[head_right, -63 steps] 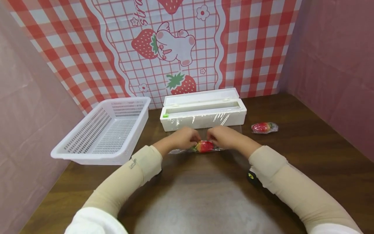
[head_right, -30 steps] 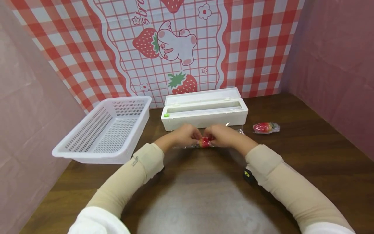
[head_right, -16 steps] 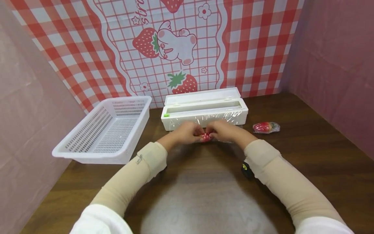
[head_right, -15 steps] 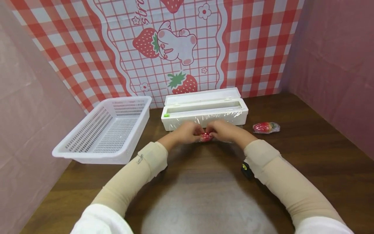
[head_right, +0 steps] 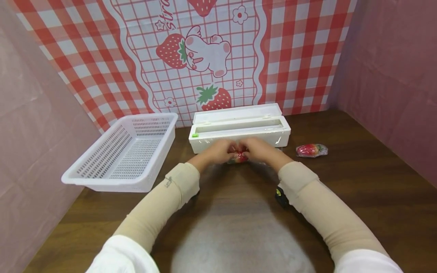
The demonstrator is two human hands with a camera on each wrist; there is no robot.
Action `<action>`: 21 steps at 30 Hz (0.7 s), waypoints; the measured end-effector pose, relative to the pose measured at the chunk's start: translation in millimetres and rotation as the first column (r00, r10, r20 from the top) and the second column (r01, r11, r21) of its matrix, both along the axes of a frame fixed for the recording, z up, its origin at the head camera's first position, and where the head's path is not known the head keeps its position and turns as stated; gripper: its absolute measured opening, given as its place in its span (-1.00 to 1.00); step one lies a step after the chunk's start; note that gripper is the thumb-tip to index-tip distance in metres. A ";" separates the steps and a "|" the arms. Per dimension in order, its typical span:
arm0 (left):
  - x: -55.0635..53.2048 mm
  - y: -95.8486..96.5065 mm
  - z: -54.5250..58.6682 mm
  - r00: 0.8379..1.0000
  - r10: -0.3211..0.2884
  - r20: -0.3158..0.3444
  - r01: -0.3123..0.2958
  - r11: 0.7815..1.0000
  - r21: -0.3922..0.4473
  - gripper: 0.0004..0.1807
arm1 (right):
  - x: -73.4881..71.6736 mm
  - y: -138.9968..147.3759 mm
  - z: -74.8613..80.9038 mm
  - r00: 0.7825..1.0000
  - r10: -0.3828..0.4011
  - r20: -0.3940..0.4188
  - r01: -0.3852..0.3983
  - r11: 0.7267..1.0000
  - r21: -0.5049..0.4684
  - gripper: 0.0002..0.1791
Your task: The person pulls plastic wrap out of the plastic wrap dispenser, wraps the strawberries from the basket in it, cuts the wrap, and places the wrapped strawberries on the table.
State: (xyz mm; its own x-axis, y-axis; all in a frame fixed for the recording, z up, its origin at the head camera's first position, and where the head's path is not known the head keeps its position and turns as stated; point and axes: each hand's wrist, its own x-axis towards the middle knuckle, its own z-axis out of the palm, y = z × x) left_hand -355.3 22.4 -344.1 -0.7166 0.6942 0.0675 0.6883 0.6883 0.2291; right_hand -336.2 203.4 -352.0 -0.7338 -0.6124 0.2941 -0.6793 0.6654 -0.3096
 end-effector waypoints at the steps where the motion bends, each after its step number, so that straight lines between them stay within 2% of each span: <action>1: 0.1 0.0 -0.5 1.000 0.009 -0.019 -0.009 1.000 -0.001 -0.79 | -1.3 -0.1 -0.3 1.000 -0.008 0.005 0.008 1.000 -0.003 -0.86; 5: 0.3 1.0 -2.0 0.992 0.020 -0.129 -0.026 0.999 -0.045 -0.84 | -4.8 -0.3 -1.3 0.999 -0.028 -0.030 0.028 1.000 0.003 -0.91; 8: -0.2 2.8 -3.3 0.984 0.028 -0.176 -0.041 0.997 -0.070 -0.84 | -6.7 -0.8 -2.7 0.996 -0.048 -0.076 0.049 0.999 0.019 -0.92; 14: 0.7 5.8 -5.2 0.982 0.093 -0.166 -0.100 0.994 -0.036 -0.87 | -7.0 -3.9 -3.5 0.993 -0.098 -0.063 0.102 0.993 0.055 -0.91; 21: 2.0 4.7 -1.2 0.975 0.118 -0.186 -0.123 0.992 -0.017 -0.82 | -4.9 -5.9 2.2 0.992 -0.113 -0.057 0.117 0.989 0.088 -0.90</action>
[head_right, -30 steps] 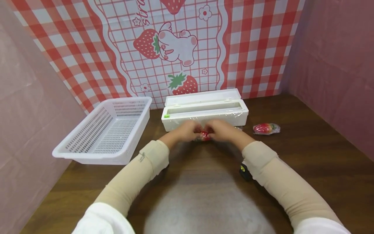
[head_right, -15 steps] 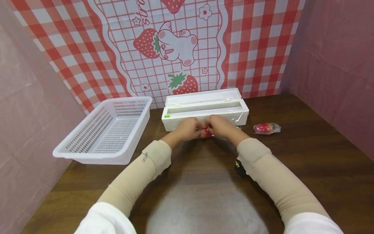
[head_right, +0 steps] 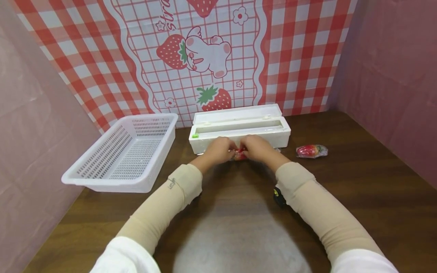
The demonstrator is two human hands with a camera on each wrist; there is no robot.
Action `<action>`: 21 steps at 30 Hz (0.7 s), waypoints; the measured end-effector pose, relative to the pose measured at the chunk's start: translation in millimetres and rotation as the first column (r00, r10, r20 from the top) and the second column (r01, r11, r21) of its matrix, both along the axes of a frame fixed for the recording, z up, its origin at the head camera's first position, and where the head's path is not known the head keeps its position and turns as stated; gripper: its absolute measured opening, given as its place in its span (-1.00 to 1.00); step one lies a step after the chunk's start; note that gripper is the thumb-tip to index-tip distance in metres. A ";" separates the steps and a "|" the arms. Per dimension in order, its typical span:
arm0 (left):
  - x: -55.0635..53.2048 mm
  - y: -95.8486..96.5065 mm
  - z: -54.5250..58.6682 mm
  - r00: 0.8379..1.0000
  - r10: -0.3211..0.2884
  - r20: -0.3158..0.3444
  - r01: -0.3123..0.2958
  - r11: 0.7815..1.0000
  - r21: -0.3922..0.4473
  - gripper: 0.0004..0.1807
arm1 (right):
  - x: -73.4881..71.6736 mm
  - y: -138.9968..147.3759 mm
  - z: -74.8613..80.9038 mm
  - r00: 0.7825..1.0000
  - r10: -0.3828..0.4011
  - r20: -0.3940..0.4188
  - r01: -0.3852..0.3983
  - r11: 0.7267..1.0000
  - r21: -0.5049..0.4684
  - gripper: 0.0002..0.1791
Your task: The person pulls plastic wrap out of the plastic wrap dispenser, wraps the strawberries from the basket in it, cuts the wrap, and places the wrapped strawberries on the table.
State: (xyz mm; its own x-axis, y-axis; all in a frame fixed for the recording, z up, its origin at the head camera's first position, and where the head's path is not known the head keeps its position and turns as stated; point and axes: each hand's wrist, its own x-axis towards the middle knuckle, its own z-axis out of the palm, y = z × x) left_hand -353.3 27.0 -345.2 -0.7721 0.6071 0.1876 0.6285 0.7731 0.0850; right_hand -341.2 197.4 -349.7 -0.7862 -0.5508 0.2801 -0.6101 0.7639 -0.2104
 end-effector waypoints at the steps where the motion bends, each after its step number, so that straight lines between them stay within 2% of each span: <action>1: -0.1 -1.1 0.5 1.000 0.002 0.005 -0.002 1.000 0.010 -0.81 | 0.3 -0.1 0.3 1.000 0.003 -0.002 -0.003 1.000 0.003 -0.91; 4: -0.7 -7.9 3.5 1.000 0.024 0.014 -0.025 0.997 0.079 -0.76 | 1.1 -0.2 1.0 1.000 0.012 -0.006 -0.012 1.000 0.009 -0.91; 7: -2.8 -21.6 10.2 0.997 0.072 -0.017 -0.067 0.976 0.206 -0.70 | 2.2 0.6 1.2 1.000 0.004 0.002 -0.004 1.000 0.001 -0.91; 9: -5.2 -33.7 15.1 0.991 0.121 -0.052 -0.100 0.949 0.300 -0.64 | 2.6 2.3 1.2 1.000 -0.009 0.014 0.010 1.000 -0.012 -0.90; 12: -9.2 -55.8 19.9 0.974 0.216 -0.065 -0.170 0.890 0.424 -0.53 | 3.0 3.1 1.8 1.000 -0.022 0.020 0.023 0.999 -0.027 -0.91; 14: -12.3 -69.3 19.9 0.961 0.275 -0.031 -0.229 0.852 0.471 -0.45 | 2.9 3.5 2.8 0.999 -0.027 0.021 0.028 0.999 -0.036 -0.91; 16: -14.7 -80.4 17.9 0.951 0.309 0.024 -0.280 0.823 0.494 -0.39 | 2.8 3.0 4.1 0.999 -0.032 0.018 0.033 0.999 -0.040 -0.92; 21: -18.4 -96.2 8.5 0.926 0.312 0.211 -0.377 0.766 0.521 -0.29 | 1.0 -2.7 6.7 0.999 -0.037 0.011 0.038 0.998 -0.050 -0.95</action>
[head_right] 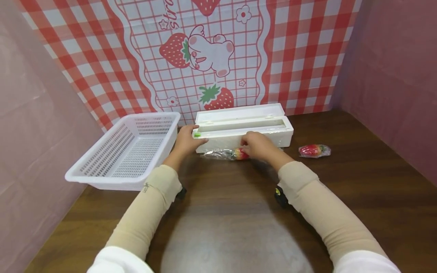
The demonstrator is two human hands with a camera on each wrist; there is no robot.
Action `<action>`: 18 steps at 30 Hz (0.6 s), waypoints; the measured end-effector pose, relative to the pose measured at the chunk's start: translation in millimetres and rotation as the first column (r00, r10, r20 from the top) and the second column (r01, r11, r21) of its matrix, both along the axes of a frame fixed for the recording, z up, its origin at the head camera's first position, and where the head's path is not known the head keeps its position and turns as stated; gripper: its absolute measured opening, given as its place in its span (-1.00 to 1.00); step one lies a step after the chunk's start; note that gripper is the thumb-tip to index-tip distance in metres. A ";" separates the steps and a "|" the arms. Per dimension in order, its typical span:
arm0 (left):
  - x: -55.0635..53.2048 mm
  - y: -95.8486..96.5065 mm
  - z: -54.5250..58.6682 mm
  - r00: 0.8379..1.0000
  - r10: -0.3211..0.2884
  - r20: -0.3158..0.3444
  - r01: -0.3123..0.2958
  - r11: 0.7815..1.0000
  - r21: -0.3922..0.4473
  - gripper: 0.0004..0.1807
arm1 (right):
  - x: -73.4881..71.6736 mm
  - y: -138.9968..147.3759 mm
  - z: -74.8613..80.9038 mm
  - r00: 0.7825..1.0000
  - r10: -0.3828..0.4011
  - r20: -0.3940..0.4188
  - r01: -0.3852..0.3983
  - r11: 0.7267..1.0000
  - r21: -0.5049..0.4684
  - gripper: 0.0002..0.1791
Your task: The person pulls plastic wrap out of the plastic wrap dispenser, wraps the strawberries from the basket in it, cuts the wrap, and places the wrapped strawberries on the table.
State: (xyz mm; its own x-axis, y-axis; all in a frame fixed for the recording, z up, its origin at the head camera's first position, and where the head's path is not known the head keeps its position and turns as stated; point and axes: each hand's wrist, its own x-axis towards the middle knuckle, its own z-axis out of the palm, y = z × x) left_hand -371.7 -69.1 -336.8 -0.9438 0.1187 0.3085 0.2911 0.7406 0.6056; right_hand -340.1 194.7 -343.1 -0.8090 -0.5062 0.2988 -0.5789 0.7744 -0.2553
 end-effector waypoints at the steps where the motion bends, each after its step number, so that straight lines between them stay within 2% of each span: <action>1: -1.0 -0.8 -2.1 1.000 0.001 0.030 -0.002 1.000 0.024 -0.27 | 0.0 -0.8 0.4 1.000 0.002 -0.003 -0.002 1.000 0.001 -0.95; 4: -4.6 -3.9 -7.1 0.995 0.010 0.095 -0.018 0.996 0.092 -0.23 | 0.2 -3.9 2.1 1.000 0.024 -0.014 -0.024 1.000 0.013 -0.96; 7: -8.2 -7.2 -11.4 0.992 0.029 0.121 -0.044 0.991 0.123 -0.22 | 0.0 -7.0 4.0 0.998 0.046 -0.031 -0.046 0.999 0.026 -0.94; 13: -11.0 -10.3 -16.5 0.991 0.064 0.114 -0.079 0.988 0.135 -0.27 | -5.2 -22.8 11.4 0.999 0.037 -0.021 -0.037 0.999 -0.006 -0.85; 18: -14.4 -13.3 -20.8 0.993 0.068 0.095 -0.081 0.988 0.134 -0.28 | -16.2 -57.4 16.5 0.999 0.044 -0.031 -0.046 0.997 -0.057 -0.80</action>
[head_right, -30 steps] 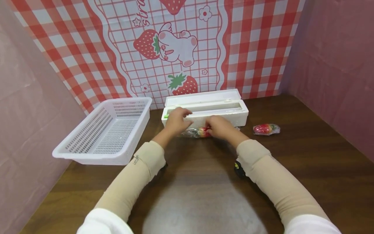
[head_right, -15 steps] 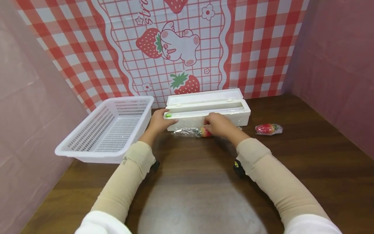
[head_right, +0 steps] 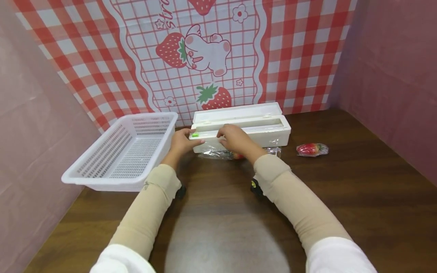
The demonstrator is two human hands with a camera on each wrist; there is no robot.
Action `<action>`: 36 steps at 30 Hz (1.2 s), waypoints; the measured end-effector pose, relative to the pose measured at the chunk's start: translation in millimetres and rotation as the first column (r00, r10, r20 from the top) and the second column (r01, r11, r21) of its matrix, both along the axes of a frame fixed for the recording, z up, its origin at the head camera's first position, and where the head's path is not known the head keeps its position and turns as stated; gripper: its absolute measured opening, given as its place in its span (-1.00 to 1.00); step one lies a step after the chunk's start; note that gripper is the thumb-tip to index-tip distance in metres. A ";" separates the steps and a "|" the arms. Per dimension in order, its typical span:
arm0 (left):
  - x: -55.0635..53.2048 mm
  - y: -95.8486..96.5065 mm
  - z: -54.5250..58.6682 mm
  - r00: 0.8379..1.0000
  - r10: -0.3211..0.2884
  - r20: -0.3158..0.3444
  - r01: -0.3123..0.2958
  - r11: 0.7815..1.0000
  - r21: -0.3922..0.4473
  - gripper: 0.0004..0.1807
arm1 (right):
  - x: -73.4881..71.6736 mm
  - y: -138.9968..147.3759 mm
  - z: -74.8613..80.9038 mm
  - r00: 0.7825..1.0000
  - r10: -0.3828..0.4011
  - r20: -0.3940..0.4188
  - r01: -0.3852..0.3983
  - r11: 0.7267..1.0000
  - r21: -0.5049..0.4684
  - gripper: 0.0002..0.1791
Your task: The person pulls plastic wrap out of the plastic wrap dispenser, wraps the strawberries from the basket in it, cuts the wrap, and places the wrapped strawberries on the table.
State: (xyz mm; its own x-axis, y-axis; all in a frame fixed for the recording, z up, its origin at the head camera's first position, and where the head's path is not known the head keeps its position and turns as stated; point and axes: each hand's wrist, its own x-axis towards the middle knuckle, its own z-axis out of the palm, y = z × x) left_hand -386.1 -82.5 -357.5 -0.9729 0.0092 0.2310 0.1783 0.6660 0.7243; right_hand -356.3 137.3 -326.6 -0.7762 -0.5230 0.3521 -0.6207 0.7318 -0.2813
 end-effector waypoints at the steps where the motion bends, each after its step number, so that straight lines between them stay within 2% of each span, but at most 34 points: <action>1: -1.0 0.0 -0.2 1.000 0.004 -0.005 -0.004 1.000 -0.003 -0.29 | -3.1 -8.3 1.9 1.000 0.006 -0.014 -0.006 1.000 -0.007 -0.80; 6: -2.8 1.9 0.6 0.999 0.001 -0.035 -0.002 0.999 -0.044 -0.40 | -16.3 -47.4 11.8 0.998 0.022 -0.052 -0.022 1.000 -0.016 -0.77; 11: -3.8 2.9 0.9 0.995 -0.015 -0.100 0.004 0.994 -0.114 -0.59 | -26.9 -76.5 15.8 0.999 0.030 -0.037 -0.027 0.996 0.082 -0.74; 15: -3.5 3.4 1.0 0.992 -0.010 -0.129 -0.010 0.988 -0.151 -0.69 | -32.3 -88.2 17.0 0.999 0.033 -0.039 -0.026 0.987 0.156 -0.82; 19: -3.0 0.0 -0.7 0.993 0.017 -0.117 -0.033 0.990 -0.135 -0.71 | -33.4 -94.1 17.9 0.999 0.039 -0.019 -0.035 0.984 0.175 -0.83; 26: -3.7 -2.9 -5.5 0.995 0.050 -0.091 -0.055 0.997 -0.061 -0.57 | -35.2 -93.8 14.1 1.000 0.009 -0.019 -0.006 0.989 0.150 -0.82; 33: -5.2 -2.2 -5.3 0.995 0.059 -0.078 -0.064 0.996 -0.062 -0.54 | -38.2 -86.6 12.2 1.000 0.002 -0.001 -0.002 0.994 0.110 -0.81; 36: -7.1 -1.1 -5.1 0.997 0.056 -0.061 -0.058 0.998 -0.032 -0.47 | -38.6 -82.1 13.2 1.000 -0.005 -0.004 0.005 0.994 0.109 -0.77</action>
State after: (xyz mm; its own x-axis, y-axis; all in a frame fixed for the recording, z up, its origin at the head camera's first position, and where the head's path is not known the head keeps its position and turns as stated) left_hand -393.3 -83.6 -362.7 -0.9566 -0.0367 0.2891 0.1817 0.7004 0.6903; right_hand -394.9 55.3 -313.4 -0.7778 -0.5547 0.2957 -0.6178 0.7611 -0.1975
